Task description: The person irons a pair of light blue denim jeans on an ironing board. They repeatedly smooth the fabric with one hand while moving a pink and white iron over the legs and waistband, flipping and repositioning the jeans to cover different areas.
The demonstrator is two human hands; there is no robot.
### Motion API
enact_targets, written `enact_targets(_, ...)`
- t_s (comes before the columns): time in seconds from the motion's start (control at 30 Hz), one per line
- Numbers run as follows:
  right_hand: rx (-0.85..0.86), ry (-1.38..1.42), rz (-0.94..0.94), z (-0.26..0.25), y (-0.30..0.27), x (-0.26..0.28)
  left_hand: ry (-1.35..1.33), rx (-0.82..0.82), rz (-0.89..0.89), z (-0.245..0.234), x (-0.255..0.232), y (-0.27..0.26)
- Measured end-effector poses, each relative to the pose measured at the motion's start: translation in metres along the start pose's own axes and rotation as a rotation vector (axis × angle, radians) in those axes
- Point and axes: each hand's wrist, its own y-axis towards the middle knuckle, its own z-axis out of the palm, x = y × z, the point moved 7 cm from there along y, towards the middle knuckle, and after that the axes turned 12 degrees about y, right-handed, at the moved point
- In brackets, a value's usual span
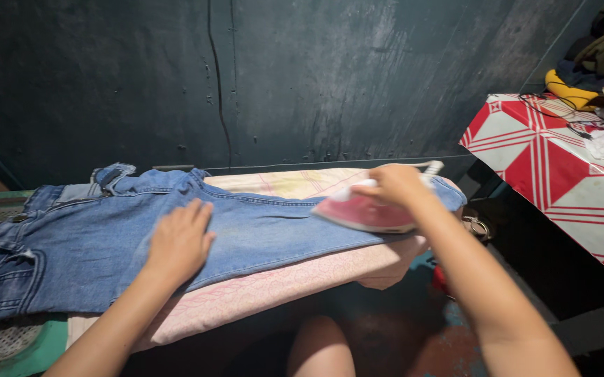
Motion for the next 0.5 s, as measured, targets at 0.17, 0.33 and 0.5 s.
enact_targets(0.17, -0.063, 0.14, -0.385, 0.026, 0.004, 0.104, 0.258, 0.015, -0.312, -0.028, 0.033, 0.002)
enact_targets(0.33, -0.101, 0.181, -0.487, 0.028, -0.001, 0.165, 0.006, 0.361, -0.397, 0.01, 0.053, -0.007)
enact_targets(0.5, -0.038, 0.126, -0.431, 0.025, 0.0, 0.147, -0.06, 0.363, -0.49, -0.006, 0.106, -0.016)
